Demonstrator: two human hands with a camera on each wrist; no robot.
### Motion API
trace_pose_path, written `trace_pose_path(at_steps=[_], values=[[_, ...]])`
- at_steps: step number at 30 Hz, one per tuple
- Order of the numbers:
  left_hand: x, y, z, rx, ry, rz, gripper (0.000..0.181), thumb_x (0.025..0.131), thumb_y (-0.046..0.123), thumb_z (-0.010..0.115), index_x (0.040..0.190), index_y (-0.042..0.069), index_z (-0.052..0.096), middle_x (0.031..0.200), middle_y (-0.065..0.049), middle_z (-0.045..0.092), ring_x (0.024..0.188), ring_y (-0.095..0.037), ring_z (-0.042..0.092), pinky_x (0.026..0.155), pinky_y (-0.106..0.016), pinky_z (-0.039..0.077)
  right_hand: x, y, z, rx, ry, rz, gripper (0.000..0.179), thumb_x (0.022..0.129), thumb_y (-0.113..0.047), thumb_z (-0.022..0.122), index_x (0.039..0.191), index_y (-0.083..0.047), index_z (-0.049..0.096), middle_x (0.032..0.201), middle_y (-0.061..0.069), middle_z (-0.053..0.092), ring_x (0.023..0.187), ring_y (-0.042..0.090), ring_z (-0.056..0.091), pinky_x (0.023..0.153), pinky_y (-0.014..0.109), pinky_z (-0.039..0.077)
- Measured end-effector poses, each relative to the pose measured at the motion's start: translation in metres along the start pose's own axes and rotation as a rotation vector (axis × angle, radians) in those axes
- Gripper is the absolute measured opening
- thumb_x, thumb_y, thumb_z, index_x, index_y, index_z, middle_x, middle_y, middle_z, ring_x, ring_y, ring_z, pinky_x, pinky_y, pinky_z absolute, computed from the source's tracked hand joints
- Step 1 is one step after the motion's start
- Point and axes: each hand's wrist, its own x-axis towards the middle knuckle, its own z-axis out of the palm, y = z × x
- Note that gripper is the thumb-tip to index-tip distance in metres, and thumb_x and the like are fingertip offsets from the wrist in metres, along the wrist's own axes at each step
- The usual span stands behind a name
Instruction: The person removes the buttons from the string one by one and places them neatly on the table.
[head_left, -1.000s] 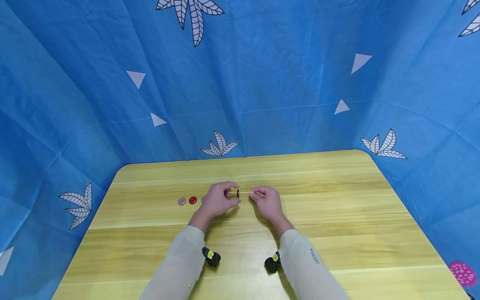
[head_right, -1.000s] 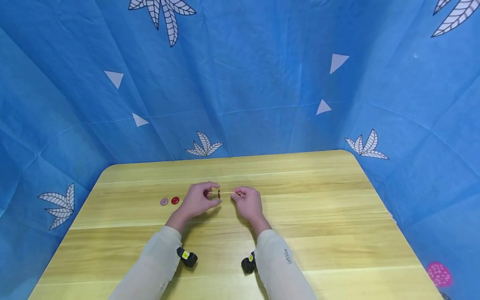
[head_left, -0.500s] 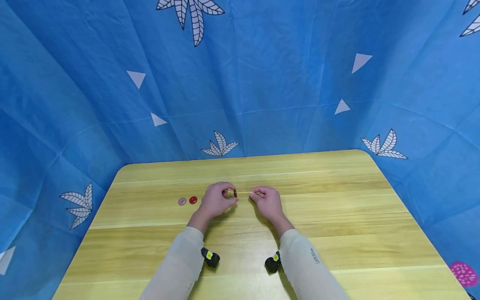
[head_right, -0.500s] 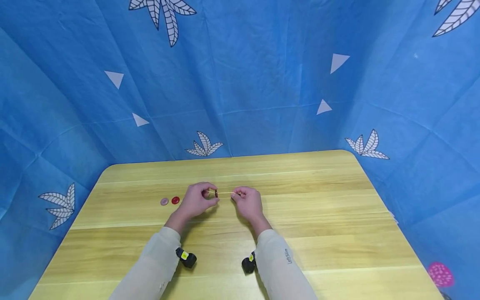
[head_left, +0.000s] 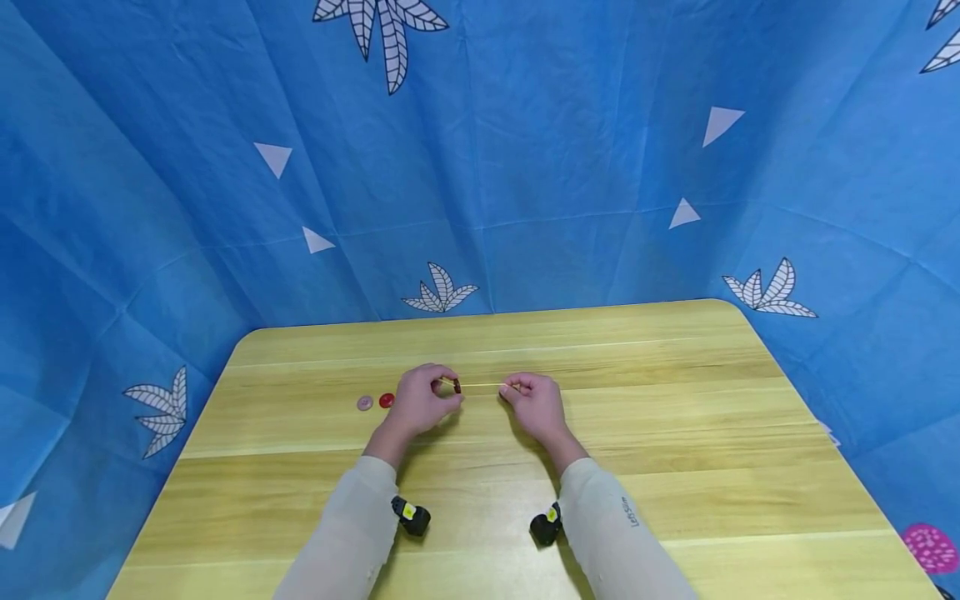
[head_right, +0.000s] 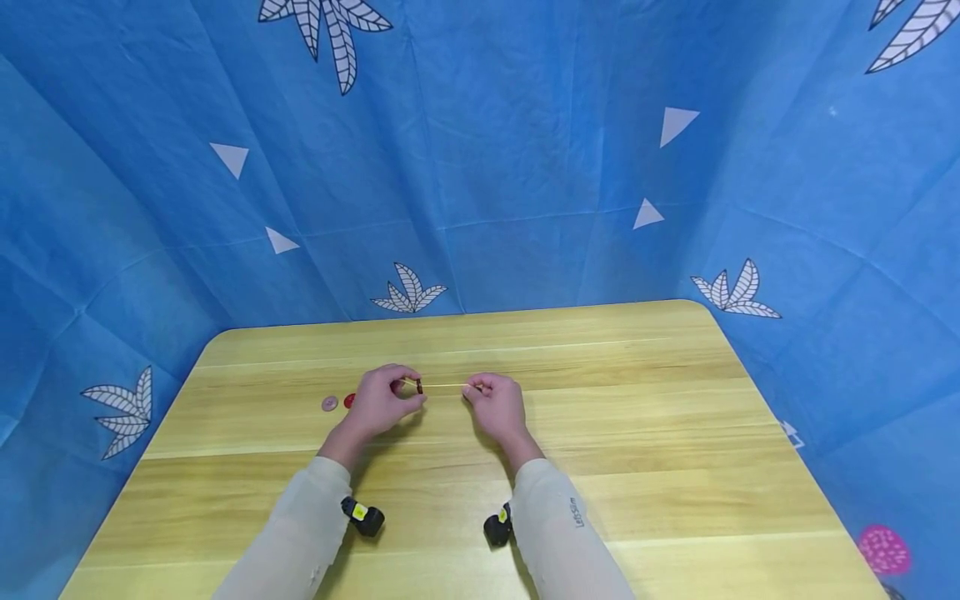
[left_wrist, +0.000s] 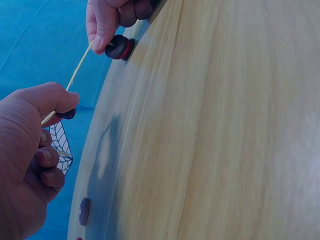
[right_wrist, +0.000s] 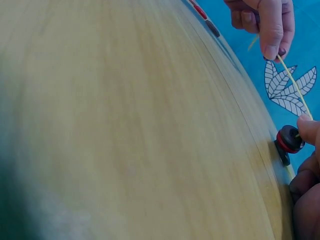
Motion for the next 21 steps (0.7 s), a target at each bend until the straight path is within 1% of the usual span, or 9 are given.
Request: trace_pose_path(at_steps=[3, 9, 11, 12, 14, 15, 17, 18, 21], values=[[-0.002, -0.004, -0.004, -0.003, 0.014, 0.003, 0.033, 0.081, 0.015, 0.085, 0.11, 0.005, 0.074, 0.073, -0.003, 0.049, 0.067, -0.02, 0.046, 0.063, -0.036, 0.039, 0.0, 0.0, 0.0, -0.002, -0.001, 0.004, 0.005, 0.089, -0.009, 0.075, 0.085, -0.006, 0.077, 0.05, -0.007, 0.034, 0.049, 0.011, 0.032, 0.069, 0.034, 0.043], [-0.007, -0.012, -0.013, 0.013, 0.046, 0.006, 0.028, 0.081, 0.014, 0.083, 0.107, 0.006, 0.074, 0.072, -0.002, 0.049, 0.063, -0.019, 0.045, 0.064, -0.037, 0.039, -0.001, -0.001, 0.0, 0.007, -0.003, -0.002, 0.005, 0.089, -0.008, 0.075, 0.087, -0.004, 0.077, 0.049, -0.007, 0.033, 0.048, 0.011, 0.03, 0.069, 0.034, 0.043], [-0.008, -0.015, -0.015, 0.025, 0.06, 0.003, 0.027, 0.081, 0.014, 0.083, 0.106, 0.007, 0.074, 0.071, -0.003, 0.049, 0.063, -0.019, 0.045, 0.068, -0.04, 0.037, -0.001, -0.001, 0.0, 0.008, -0.002, -0.007, 0.005, 0.089, -0.008, 0.075, 0.087, -0.004, 0.077, 0.05, -0.007, 0.033, 0.048, 0.011, 0.03, 0.069, 0.035, 0.044], [-0.009, -0.016, -0.016, 0.029, 0.063, -0.001, 0.027, 0.081, 0.015, 0.083, 0.106, 0.008, 0.074, 0.072, -0.002, 0.05, 0.063, -0.019, 0.045, 0.073, -0.045, 0.034, -0.001, -0.001, 0.0, 0.009, -0.002, -0.006, 0.005, 0.089, -0.008, 0.075, 0.087, -0.004, 0.077, 0.05, -0.007, 0.033, 0.048, 0.011, 0.03, 0.07, 0.035, 0.044], [-0.011, -0.017, -0.019, 0.039, 0.068, -0.022, 0.027, 0.08, 0.017, 0.083, 0.105, 0.01, 0.075, 0.073, -0.001, 0.051, 0.066, -0.019, 0.046, 0.08, -0.056, 0.025, -0.001, 0.0, 0.0, 0.006, -0.002, -0.008, 0.006, 0.089, -0.009, 0.075, 0.087, -0.004, 0.077, 0.05, -0.007, 0.034, 0.048, 0.011, 0.03, 0.07, 0.035, 0.044], [-0.011, -0.017, -0.02, 0.047, 0.07, -0.037, 0.027, 0.08, 0.018, 0.083, 0.105, 0.011, 0.075, 0.073, -0.001, 0.052, 0.068, -0.019, 0.047, 0.079, -0.061, 0.02, -0.001, 0.0, 0.001, 0.005, -0.002, -0.008, 0.006, 0.089, -0.009, 0.075, 0.088, -0.003, 0.077, 0.05, -0.006, 0.034, 0.048, 0.011, 0.03, 0.07, 0.035, 0.044], [-0.013, -0.017, -0.022, 0.061, 0.073, -0.071, 0.027, 0.079, 0.022, 0.083, 0.105, 0.015, 0.076, 0.075, 0.001, 0.052, 0.07, -0.019, 0.047, 0.073, -0.065, 0.013, 0.0, 0.0, 0.001, 0.004, -0.004, -0.005, 0.006, 0.089, -0.009, 0.075, 0.088, -0.003, 0.077, 0.051, -0.006, 0.034, 0.048, 0.01, 0.031, 0.069, 0.034, 0.044], [-0.013, -0.017, -0.024, 0.064, 0.072, -0.087, 0.028, 0.079, 0.023, 0.083, 0.105, 0.016, 0.076, 0.075, 0.002, 0.052, 0.071, -0.019, 0.047, 0.07, -0.066, 0.011, 0.0, 0.001, 0.0, 0.006, -0.006, -0.005, 0.006, 0.089, -0.009, 0.075, 0.089, -0.003, 0.077, 0.051, -0.006, 0.034, 0.048, 0.011, 0.031, 0.069, 0.034, 0.044], [-0.015, -0.018, -0.027, 0.074, 0.078, -0.116, 0.029, 0.079, 0.025, 0.082, 0.107, 0.017, 0.075, 0.075, 0.002, 0.051, 0.071, -0.02, 0.047, 0.069, -0.062, 0.016, 0.0, 0.001, 0.0, 0.01, -0.006, -0.003, 0.006, 0.089, -0.009, 0.075, 0.089, -0.003, 0.077, 0.051, -0.005, 0.035, 0.048, 0.011, 0.031, 0.068, 0.033, 0.044]])
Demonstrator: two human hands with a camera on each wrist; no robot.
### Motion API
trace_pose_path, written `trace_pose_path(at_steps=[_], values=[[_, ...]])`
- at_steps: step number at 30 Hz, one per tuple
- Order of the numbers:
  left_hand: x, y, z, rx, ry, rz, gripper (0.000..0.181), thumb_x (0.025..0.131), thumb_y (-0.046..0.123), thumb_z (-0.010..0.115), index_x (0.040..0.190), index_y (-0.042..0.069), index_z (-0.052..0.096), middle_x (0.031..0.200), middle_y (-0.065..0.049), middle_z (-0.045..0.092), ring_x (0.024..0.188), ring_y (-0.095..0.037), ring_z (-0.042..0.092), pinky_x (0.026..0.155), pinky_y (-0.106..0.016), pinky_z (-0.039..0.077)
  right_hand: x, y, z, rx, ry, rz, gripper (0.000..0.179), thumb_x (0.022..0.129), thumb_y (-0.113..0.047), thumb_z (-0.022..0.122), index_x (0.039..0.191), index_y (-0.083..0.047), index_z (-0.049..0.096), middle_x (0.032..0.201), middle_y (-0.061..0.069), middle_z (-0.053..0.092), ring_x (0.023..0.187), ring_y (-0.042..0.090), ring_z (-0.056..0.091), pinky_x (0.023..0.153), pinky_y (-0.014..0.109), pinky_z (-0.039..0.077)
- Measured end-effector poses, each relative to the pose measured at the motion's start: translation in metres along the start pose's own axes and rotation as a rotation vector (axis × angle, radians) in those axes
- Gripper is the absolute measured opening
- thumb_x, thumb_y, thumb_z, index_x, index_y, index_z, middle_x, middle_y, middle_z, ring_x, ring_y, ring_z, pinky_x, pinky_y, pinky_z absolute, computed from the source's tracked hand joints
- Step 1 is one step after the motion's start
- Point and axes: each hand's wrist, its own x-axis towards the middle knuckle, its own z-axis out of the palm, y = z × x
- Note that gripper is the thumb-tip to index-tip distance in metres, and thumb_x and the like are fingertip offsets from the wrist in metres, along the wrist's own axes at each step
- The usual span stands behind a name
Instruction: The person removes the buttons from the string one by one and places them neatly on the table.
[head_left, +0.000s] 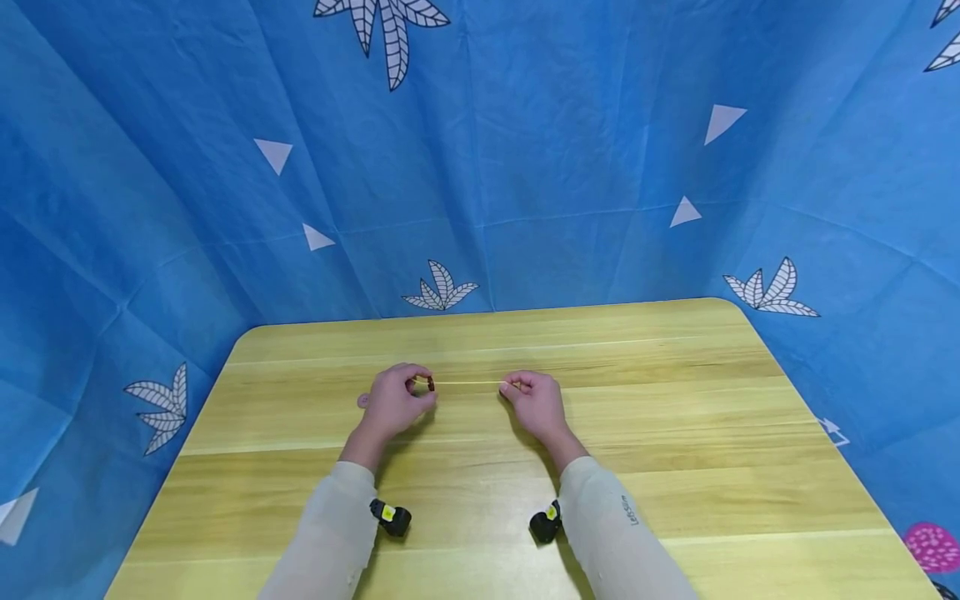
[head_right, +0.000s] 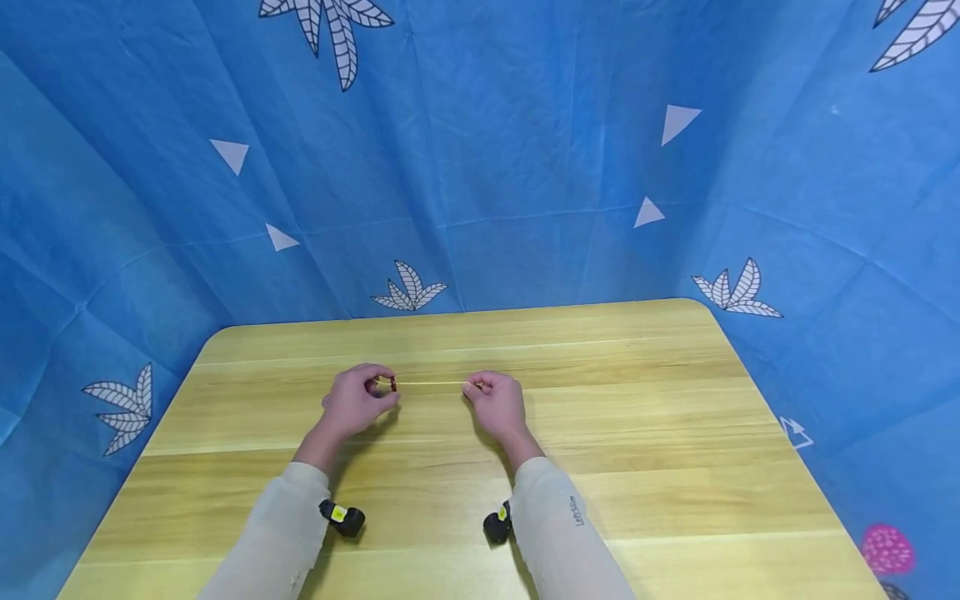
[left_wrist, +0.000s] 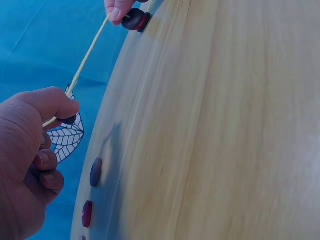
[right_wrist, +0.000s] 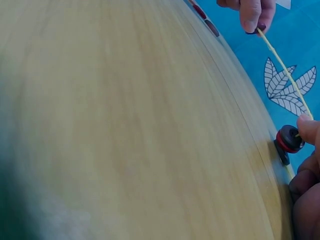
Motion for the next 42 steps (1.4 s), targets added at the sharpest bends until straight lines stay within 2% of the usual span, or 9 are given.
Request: trace_pose_path(at_steps=[5, 10, 14, 19, 24, 28, 31, 37, 42], values=[[-0.003, -0.006, -0.005, -0.004, -0.003, 0.001, 0.031, 0.081, 0.023, 0.08, 0.11, 0.015, 0.075, 0.073, 0.001, 0.051, 0.066, -0.018, 0.049, 0.069, -0.052, 0.027, 0.0, -0.001, 0.001, -0.001, 0.003, 0.005, 0.005, 0.089, -0.01, 0.075, 0.088, -0.006, 0.077, 0.051, -0.005, 0.035, 0.047, 0.01, 0.031, 0.066, 0.033, 0.043], [-0.003, -0.014, -0.009, -0.023, 0.002, 0.055, 0.028, 0.081, 0.016, 0.079, 0.108, 0.008, 0.074, 0.067, -0.001, 0.047, 0.06, -0.017, 0.045, 0.064, -0.039, 0.037, -0.001, -0.002, 0.002, 0.0, 0.001, 0.011, 0.005, 0.09, -0.01, 0.075, 0.087, -0.006, 0.077, 0.051, -0.005, 0.034, 0.048, 0.011, 0.029, 0.067, 0.033, 0.042], [-0.004, -0.02, -0.012, -0.036, 0.008, 0.084, 0.028, 0.081, 0.012, 0.081, 0.107, 0.004, 0.073, 0.064, -0.002, 0.045, 0.058, -0.018, 0.043, 0.068, -0.037, 0.042, -0.001, -0.004, 0.003, 0.003, -0.005, 0.015, 0.005, 0.09, -0.009, 0.075, 0.086, -0.005, 0.076, 0.051, -0.006, 0.034, 0.048, 0.011, 0.029, 0.069, 0.033, 0.043], [-0.007, -0.026, -0.016, -0.028, 0.019, 0.076, 0.028, 0.081, 0.012, 0.081, 0.106, 0.004, 0.073, 0.065, -0.002, 0.046, 0.058, -0.018, 0.043, 0.068, -0.038, 0.043, -0.001, -0.005, 0.004, 0.002, -0.008, 0.006, 0.005, 0.09, -0.008, 0.075, 0.089, -0.003, 0.077, 0.05, -0.006, 0.035, 0.047, 0.011, 0.031, 0.067, 0.034, 0.043], [-0.011, -0.028, -0.022, -0.02, 0.011, 0.071, 0.02, 0.083, 0.019, 0.082, 0.098, 0.009, 0.073, 0.07, -0.003, 0.05, 0.064, -0.019, 0.047, 0.066, -0.037, 0.042, 0.0, -0.006, 0.003, -0.007, -0.004, 0.006, 0.004, 0.089, -0.008, 0.075, 0.089, -0.005, 0.077, 0.051, -0.004, 0.036, 0.048, 0.012, 0.031, 0.062, 0.033, 0.04], [-0.014, -0.032, -0.026, 0.004, -0.024, 0.05, 0.016, 0.083, 0.017, 0.082, 0.092, 0.011, 0.071, 0.076, -0.004, 0.056, 0.07, -0.02, 0.05, 0.067, -0.038, 0.043, 0.001, -0.005, 0.002, -0.012, 0.004, 0.012, 0.004, 0.089, -0.009, 0.075, 0.088, -0.006, 0.077, 0.051, -0.005, 0.036, 0.048, 0.012, 0.031, 0.06, 0.033, 0.038], [-0.018, -0.035, -0.028, 0.028, -0.057, 0.029, 0.015, 0.08, 0.013, 0.082, 0.092, 0.009, 0.072, 0.076, -0.003, 0.057, 0.071, -0.021, 0.05, 0.07, -0.038, 0.044, 0.0, -0.004, 0.001, -0.021, 0.014, 0.003, 0.004, 0.089, -0.009, 0.075, 0.088, -0.005, 0.077, 0.051, -0.005, 0.035, 0.049, 0.012, 0.031, 0.063, 0.033, 0.04], [-0.024, -0.041, -0.029, 0.048, -0.089, 0.007, 0.021, 0.078, 0.013, 0.083, 0.096, 0.008, 0.073, 0.069, 0.0, 0.051, 0.066, -0.017, 0.046, 0.067, -0.036, 0.041, -0.001, -0.003, 0.0, -0.025, 0.021, 0.006, 0.005, 0.089, -0.01, 0.076, 0.088, -0.005, 0.077, 0.051, -0.006, 0.035, 0.049, 0.011, 0.031, 0.062, 0.032, 0.041], [-0.028, -0.041, -0.03, 0.038, -0.127, -0.028, 0.021, 0.078, 0.013, 0.084, 0.096, 0.007, 0.075, 0.067, -0.002, 0.051, 0.062, -0.017, 0.045, 0.062, -0.034, 0.038, -0.002, -0.003, 0.002, -0.026, 0.021, 0.014, 0.005, 0.089, -0.01, 0.075, 0.087, -0.006, 0.077, 0.051, -0.006, 0.036, 0.049, 0.012, 0.032, 0.06, 0.032, 0.039]])
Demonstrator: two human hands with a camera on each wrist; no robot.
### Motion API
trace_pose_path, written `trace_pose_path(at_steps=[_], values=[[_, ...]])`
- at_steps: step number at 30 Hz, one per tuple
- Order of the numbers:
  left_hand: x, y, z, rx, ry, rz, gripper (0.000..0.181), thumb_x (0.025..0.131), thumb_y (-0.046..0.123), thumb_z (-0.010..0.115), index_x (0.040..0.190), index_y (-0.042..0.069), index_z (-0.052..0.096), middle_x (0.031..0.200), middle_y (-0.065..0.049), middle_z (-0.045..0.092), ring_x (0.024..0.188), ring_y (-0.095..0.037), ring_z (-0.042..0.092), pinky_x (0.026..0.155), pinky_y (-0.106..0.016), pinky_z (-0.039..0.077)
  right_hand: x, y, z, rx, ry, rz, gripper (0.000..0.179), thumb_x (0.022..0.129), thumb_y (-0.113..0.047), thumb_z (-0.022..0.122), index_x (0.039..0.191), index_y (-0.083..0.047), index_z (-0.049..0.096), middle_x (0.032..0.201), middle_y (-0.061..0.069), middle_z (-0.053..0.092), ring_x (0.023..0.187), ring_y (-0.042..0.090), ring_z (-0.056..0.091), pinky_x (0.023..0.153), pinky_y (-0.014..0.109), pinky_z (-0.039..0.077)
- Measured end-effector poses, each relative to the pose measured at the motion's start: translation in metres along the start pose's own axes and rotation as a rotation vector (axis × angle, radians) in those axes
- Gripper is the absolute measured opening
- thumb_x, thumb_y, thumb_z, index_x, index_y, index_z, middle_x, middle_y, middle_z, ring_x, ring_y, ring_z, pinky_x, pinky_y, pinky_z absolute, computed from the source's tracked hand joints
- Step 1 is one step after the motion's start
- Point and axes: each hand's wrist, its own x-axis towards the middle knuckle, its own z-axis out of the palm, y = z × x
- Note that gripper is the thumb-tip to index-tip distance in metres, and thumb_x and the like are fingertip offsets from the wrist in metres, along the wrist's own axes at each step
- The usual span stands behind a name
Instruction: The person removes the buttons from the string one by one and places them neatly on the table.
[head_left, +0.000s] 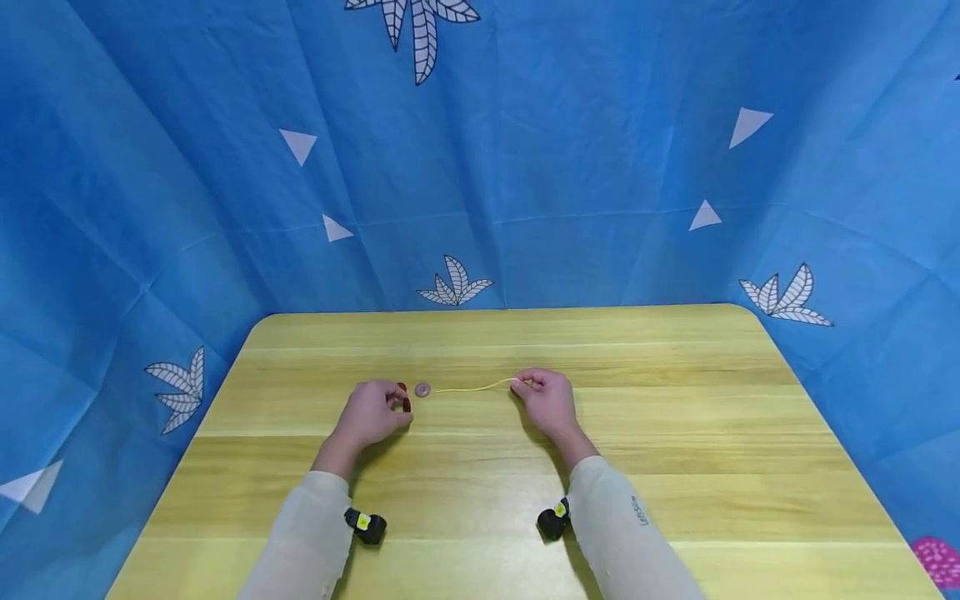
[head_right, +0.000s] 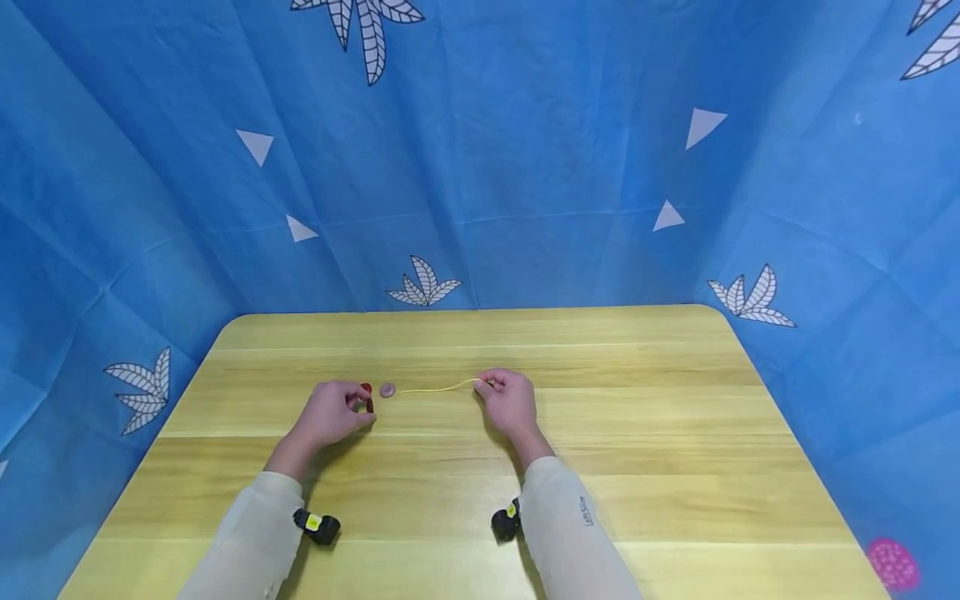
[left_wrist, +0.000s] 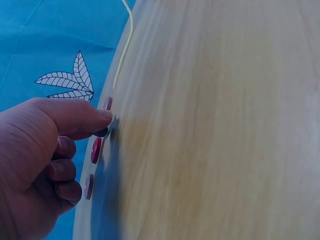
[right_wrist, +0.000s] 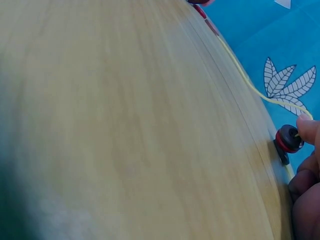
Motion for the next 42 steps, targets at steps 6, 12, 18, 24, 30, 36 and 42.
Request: trace_pose_path(at_steps=[6, 12, 18, 24, 30, 36, 42], values=[[0.003, 0.0, 0.004, 0.017, -0.036, -0.002, 0.024, 0.078, 0.016, 0.086, 0.098, 0.006, 0.076, 0.073, -0.001, 0.056, 0.067, -0.017, 0.046, 0.064, -0.033, 0.039, 0.0, 0.001, -0.001, -0.001, -0.001, 0.003, 0.004, 0.089, -0.009, 0.075, 0.087, -0.007, 0.077, 0.051, -0.005, 0.035, 0.048, 0.013, 0.032, 0.059, 0.033, 0.038], [0.005, 0.0, 0.01, -0.004, -0.072, -0.008, 0.022, 0.081, 0.022, 0.086, 0.095, 0.009, 0.076, 0.062, 0.0, 0.048, 0.058, -0.015, 0.041, 0.058, -0.031, 0.033, 0.001, 0.0, -0.002, 0.01, -0.004, 0.003, 0.004, 0.089, -0.009, 0.075, 0.087, -0.007, 0.077, 0.052, -0.005, 0.036, 0.049, 0.013, 0.032, 0.061, 0.033, 0.039], [0.005, 0.0, 0.013, -0.022, -0.058, 0.001, 0.024, 0.082, 0.022, 0.085, 0.099, 0.007, 0.077, 0.058, 0.001, 0.047, 0.055, -0.014, 0.04, 0.057, -0.031, 0.034, 0.001, 0.0, -0.001, 0.016, -0.002, 0.004, 0.004, 0.089, -0.008, 0.075, 0.087, -0.007, 0.077, 0.052, -0.006, 0.035, 0.05, 0.013, 0.032, 0.062, 0.034, 0.039], [0.003, 0.002, 0.013, -0.052, -0.056, -0.004, 0.026, 0.081, 0.022, 0.086, 0.102, 0.007, 0.079, 0.054, 0.001, 0.043, 0.052, -0.015, 0.037, 0.057, -0.031, 0.032, 0.001, 0.001, -0.001, 0.023, 0.002, -0.006, 0.005, 0.09, -0.009, 0.075, 0.086, -0.005, 0.077, 0.051, -0.006, 0.033, 0.05, 0.013, 0.03, 0.062, 0.033, 0.038], [0.002, 0.0, 0.014, -0.075, -0.055, -0.008, 0.029, 0.081, 0.022, 0.086, 0.104, 0.007, 0.079, 0.054, 0.001, 0.04, 0.052, -0.015, 0.035, 0.057, -0.031, 0.03, 0.001, 0.002, -0.001, 0.023, 0.001, -0.004, 0.005, 0.089, -0.01, 0.075, 0.085, -0.007, 0.077, 0.051, -0.006, 0.032, 0.048, 0.012, 0.03, 0.061, 0.032, 0.038], [0.001, -0.003, 0.015, -0.087, -0.042, -0.007, 0.03, 0.081, 0.023, 0.086, 0.106, 0.007, 0.078, 0.055, 0.001, 0.04, 0.054, -0.016, 0.036, 0.059, -0.032, 0.032, 0.001, 0.002, 0.0, 0.016, -0.005, -0.007, 0.005, 0.09, -0.011, 0.075, 0.087, -0.007, 0.077, 0.051, -0.004, 0.033, 0.047, 0.011, 0.03, 0.061, 0.031, 0.039], [0.0, -0.002, 0.014, -0.091, -0.046, -0.015, 0.031, 0.08, 0.023, 0.086, 0.107, 0.008, 0.078, 0.058, 0.0, 0.04, 0.06, -0.02, 0.039, 0.062, -0.034, 0.033, 0.0, 0.001, -0.002, 0.03, -0.009, 0.011, 0.004, 0.089, -0.01, 0.075, 0.087, -0.007, 0.077, 0.052, -0.004, 0.034, 0.047, 0.012, 0.031, 0.059, 0.032, 0.037]])
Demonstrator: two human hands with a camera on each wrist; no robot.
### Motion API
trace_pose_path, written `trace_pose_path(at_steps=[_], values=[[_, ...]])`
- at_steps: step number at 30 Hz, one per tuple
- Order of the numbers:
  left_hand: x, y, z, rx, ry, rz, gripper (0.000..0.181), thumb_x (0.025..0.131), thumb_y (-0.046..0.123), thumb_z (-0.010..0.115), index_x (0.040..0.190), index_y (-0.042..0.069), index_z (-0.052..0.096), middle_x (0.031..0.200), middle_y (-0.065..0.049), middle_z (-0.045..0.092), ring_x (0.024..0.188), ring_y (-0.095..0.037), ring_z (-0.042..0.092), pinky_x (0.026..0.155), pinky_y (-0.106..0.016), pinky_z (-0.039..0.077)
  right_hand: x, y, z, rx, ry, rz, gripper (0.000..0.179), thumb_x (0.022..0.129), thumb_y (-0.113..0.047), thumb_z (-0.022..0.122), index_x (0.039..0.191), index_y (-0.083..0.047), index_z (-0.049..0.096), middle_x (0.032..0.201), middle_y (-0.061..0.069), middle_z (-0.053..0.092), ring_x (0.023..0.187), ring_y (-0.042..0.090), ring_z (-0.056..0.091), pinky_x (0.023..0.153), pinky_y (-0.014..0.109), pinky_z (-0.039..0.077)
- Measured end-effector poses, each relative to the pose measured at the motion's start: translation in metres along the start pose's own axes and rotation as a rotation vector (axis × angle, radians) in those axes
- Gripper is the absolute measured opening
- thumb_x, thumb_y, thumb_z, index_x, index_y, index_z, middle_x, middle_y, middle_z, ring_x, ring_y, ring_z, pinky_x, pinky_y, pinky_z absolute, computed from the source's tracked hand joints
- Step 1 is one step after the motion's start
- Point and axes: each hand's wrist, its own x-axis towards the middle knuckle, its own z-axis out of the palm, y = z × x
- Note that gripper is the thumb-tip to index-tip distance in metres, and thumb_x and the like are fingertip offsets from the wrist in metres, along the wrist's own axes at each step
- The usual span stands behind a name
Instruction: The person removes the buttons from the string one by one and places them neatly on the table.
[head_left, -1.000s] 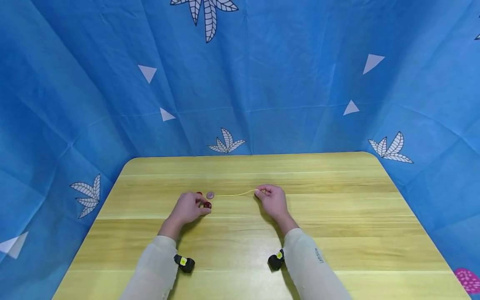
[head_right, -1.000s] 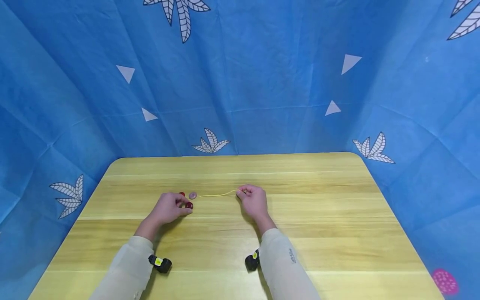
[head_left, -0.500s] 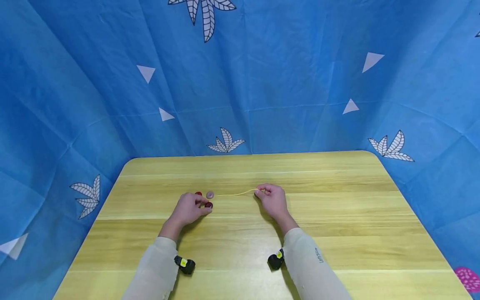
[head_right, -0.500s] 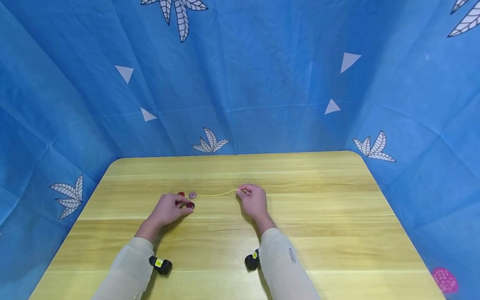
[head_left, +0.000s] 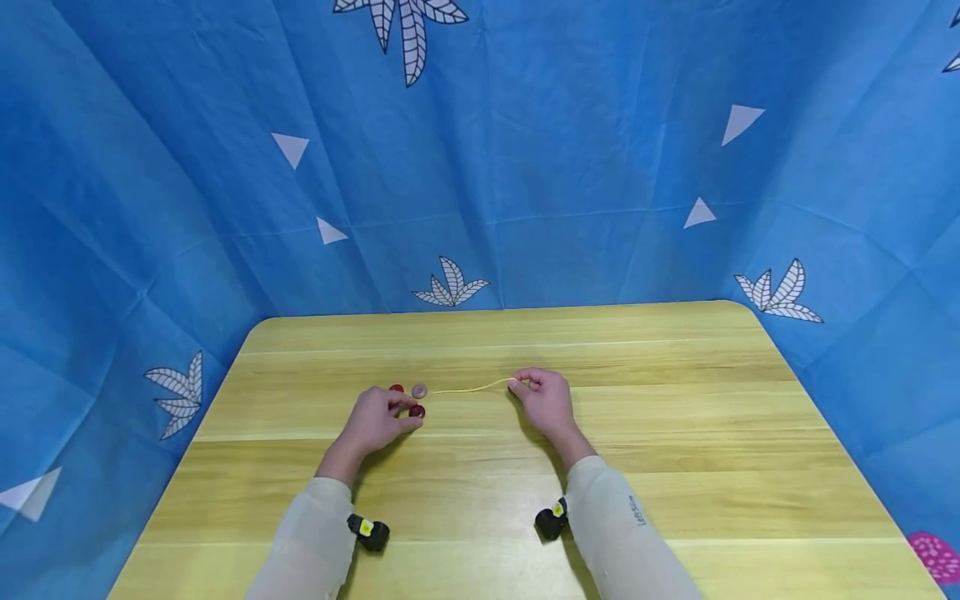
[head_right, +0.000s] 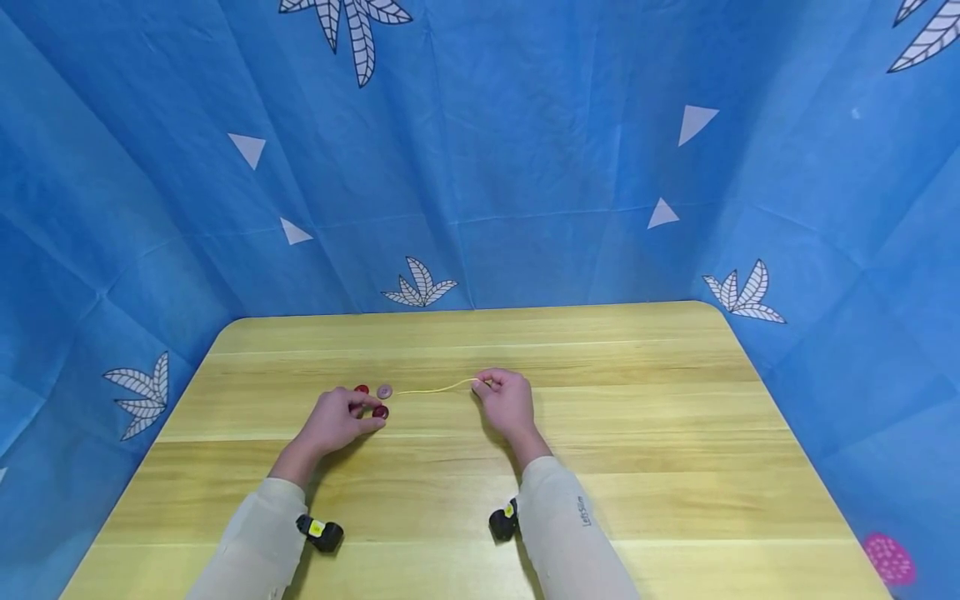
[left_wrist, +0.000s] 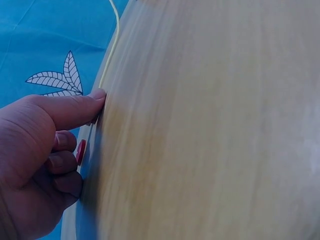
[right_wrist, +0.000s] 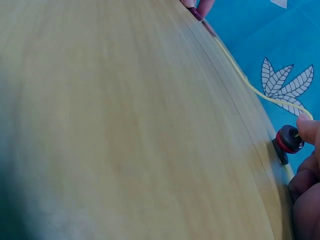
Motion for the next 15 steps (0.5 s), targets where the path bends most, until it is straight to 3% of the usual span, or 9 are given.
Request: trace_pose_path(at_steps=[8, 11, 15], values=[[-0.001, 0.001, -0.001, 0.003, 0.0, -0.027, 0.038, 0.076, 0.02, 0.09, 0.11, 0.009, 0.076, 0.068, -0.003, 0.042, 0.067, -0.019, 0.04, 0.063, -0.035, 0.033, 0.0, 0.001, 0.0, 0.005, 0.001, -0.001, 0.004, 0.089, -0.009, 0.075, 0.088, -0.006, 0.077, 0.05, -0.005, 0.034, 0.047, 0.013, 0.03, 0.059, 0.033, 0.037], [-0.001, 0.009, -0.005, -0.038, 0.004, -0.026, 0.039, 0.076, 0.019, 0.09, 0.111, 0.01, 0.076, 0.07, -0.001, 0.042, 0.065, -0.018, 0.037, 0.061, -0.034, 0.033, 0.0, 0.001, 0.0, -0.002, -0.003, -0.008, 0.004, 0.089, -0.009, 0.075, 0.088, -0.006, 0.077, 0.051, -0.005, 0.034, 0.048, 0.013, 0.03, 0.061, 0.033, 0.038], [0.004, 0.026, -0.009, -0.09, 0.015, 0.022, 0.039, 0.08, 0.018, 0.086, 0.116, 0.007, 0.074, 0.065, -0.001, 0.037, 0.057, -0.017, 0.031, 0.056, -0.033, 0.033, 0.001, 0.002, 0.0, -0.002, -0.001, -0.012, 0.005, 0.089, -0.01, 0.075, 0.087, -0.007, 0.077, 0.052, -0.004, 0.034, 0.049, 0.012, 0.031, 0.066, 0.034, 0.041]])
